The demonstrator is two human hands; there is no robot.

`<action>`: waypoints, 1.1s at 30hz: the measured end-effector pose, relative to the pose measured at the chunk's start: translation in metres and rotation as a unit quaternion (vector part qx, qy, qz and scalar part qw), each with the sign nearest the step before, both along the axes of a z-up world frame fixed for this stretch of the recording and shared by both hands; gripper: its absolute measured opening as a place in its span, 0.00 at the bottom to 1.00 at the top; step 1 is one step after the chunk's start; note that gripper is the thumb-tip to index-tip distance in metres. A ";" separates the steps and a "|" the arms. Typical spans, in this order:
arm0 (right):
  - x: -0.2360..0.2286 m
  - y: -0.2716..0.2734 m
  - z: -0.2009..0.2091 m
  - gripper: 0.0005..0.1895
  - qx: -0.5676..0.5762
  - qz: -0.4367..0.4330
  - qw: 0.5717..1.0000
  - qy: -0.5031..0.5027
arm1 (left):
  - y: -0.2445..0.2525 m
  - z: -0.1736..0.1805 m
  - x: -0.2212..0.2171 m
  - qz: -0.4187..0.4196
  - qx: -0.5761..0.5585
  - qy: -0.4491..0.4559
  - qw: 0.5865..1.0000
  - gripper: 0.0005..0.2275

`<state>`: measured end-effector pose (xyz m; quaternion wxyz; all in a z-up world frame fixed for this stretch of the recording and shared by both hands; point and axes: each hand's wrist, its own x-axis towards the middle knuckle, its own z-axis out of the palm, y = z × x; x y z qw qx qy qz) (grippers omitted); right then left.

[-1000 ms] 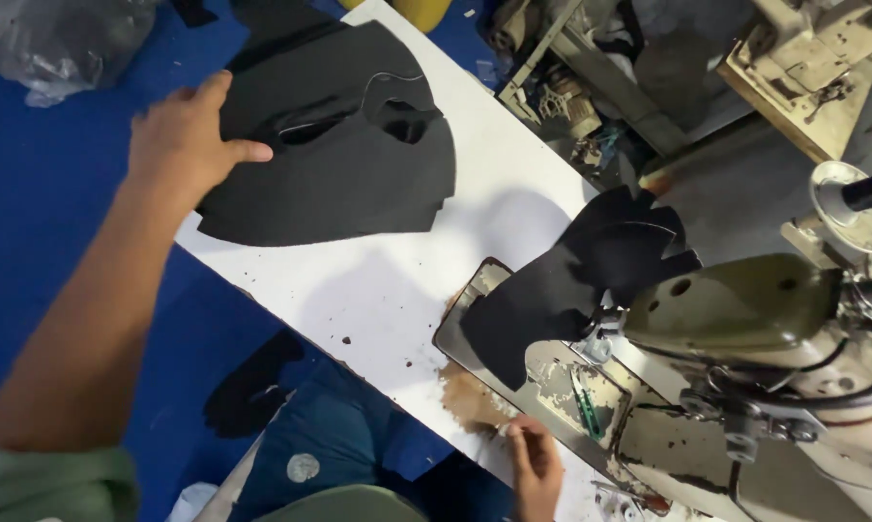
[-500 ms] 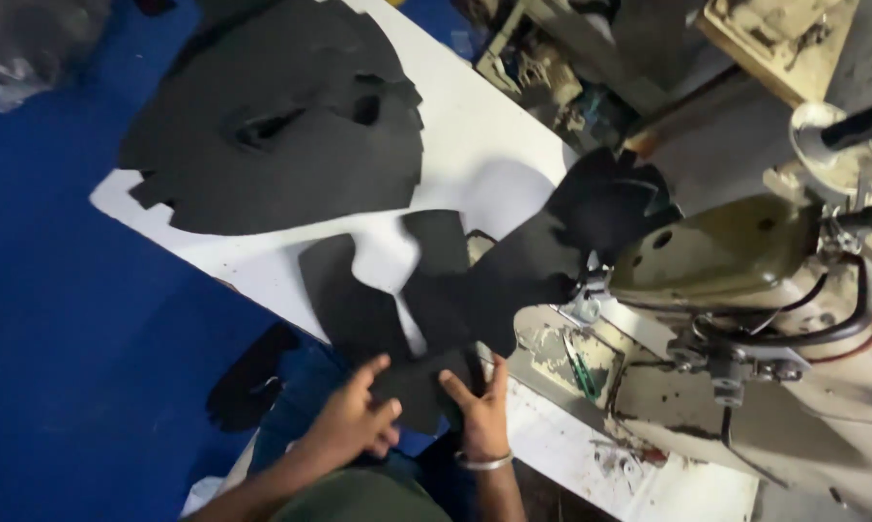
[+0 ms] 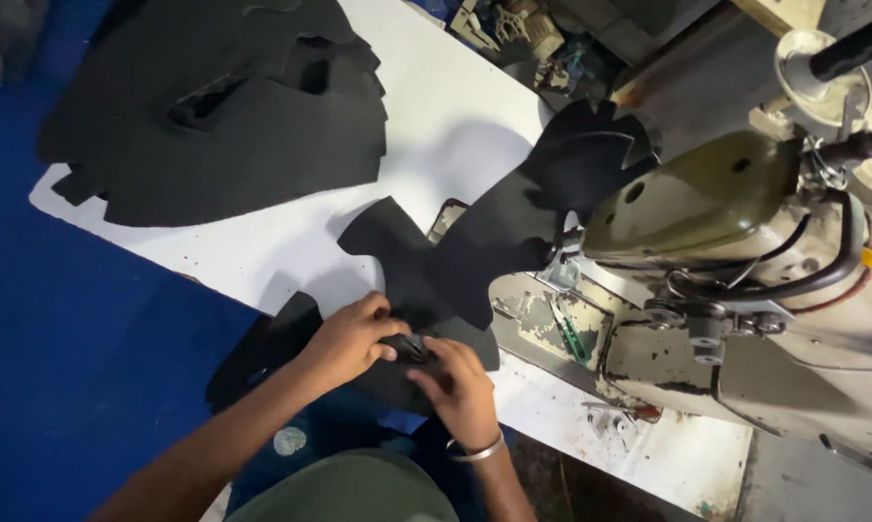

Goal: Stitching black shoe upper components together using an industrial sewing machine.

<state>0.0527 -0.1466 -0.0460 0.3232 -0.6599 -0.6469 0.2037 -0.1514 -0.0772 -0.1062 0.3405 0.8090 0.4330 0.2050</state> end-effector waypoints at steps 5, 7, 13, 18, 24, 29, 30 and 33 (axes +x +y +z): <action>0.012 -0.005 -0.020 0.15 -0.004 0.109 0.994 -0.027 | -0.015 0.004 0.003 0.002 0.003 -0.045 0.999 0.13; 0.010 -0.008 -0.023 0.12 0.002 0.086 0.996 -0.002 | -0.019 0.013 0.002 0.016 -0.027 -0.059 0.998 0.11; 0.002 -0.007 -0.018 0.09 -0.083 0.032 0.990 0.107 | -0.033 -0.003 -0.002 0.045 -0.041 -0.169 0.984 0.09; 0.005 -0.008 -0.025 0.07 -0.169 0.014 0.973 0.160 | -0.041 0.003 0.001 0.086 -0.105 -0.204 0.969 0.07; -0.003 -0.008 -0.026 0.08 -0.197 -0.020 0.972 0.129 | -0.060 -0.027 0.007 0.167 -0.174 -0.206 0.948 0.12; -0.006 -0.005 -0.026 0.12 -0.121 0.034 0.988 -0.092 | -0.059 0.010 -0.001 0.040 0.026 -0.168 0.985 0.15; -0.003 -0.005 -0.028 0.12 -0.123 0.032 0.988 -0.091 | -0.059 0.011 -0.001 0.039 0.024 -0.167 0.985 0.15; 0.003 -0.004 -0.033 0.14 -0.154 0.058 0.976 -0.145 | -0.063 0.015 -0.001 -0.031 0.078 -0.079 0.993 0.17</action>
